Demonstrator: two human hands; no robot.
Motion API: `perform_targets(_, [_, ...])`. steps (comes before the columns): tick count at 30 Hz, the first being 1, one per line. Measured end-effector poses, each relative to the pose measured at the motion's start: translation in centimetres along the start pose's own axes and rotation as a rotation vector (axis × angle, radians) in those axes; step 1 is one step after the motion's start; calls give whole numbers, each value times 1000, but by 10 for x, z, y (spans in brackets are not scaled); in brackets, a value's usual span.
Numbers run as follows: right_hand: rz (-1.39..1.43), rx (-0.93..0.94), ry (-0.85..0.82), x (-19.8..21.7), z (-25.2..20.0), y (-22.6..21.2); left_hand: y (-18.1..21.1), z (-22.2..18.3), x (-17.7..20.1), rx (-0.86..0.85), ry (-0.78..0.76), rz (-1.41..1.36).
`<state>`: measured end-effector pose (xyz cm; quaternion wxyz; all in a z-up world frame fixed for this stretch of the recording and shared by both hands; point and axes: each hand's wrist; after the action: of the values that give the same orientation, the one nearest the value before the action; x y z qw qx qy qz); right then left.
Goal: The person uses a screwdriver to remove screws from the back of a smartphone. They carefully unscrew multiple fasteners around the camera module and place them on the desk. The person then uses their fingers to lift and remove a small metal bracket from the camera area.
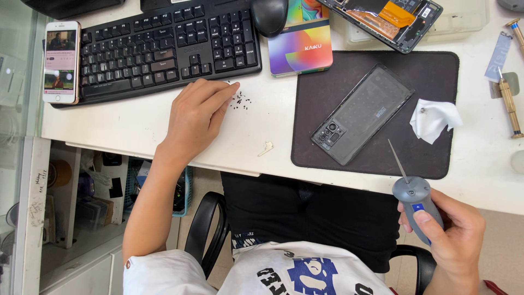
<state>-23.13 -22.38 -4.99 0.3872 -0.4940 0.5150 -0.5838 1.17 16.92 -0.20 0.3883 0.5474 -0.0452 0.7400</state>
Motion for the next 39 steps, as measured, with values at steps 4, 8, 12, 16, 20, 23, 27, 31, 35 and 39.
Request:
perform_targets(4, [-34,26,19,1,-1,-6,17,4,4,6,-5,-4])
perform_targets(8, [-452,174,32,11,4,-28,59,17,-12,57,-32,-135])
perform_targets(12, [-899,119,-58,17,20,-65,105,42,-53,35,-102,-87])
perform_targets(16, [-1089,105,-230,19,32,-87,134,66,-84,81,-253,22])
perform_targets(20, [-1209,72,-358,29,34,-86,140,77,-95,135,-400,20])
perform_targets(23, [-1231,97,-447,34,36,-77,133,83,-96,181,-522,-99])
perform_targets(27, [-1220,63,-526,36,36,-64,128,86,-92,234,-585,-172])
perform_targets(31, [-1214,76,-569,36,38,-59,129,85,-88,240,-579,-217])
perform_targets(35, [-1178,111,-592,36,40,-59,130,84,-87,260,-599,-231])
perform_targets(39, [-1165,63,-643,37,38,-53,129,80,-88,224,-520,-264])
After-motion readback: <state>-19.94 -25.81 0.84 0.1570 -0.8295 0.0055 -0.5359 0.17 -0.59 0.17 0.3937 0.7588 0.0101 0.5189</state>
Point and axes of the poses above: each hand's wrist, its own z-axis towards the middle knuckle, its own x-axis out of the back of the hand, y = z × x, and after that the axes turned 7 degrees about x, right-handed
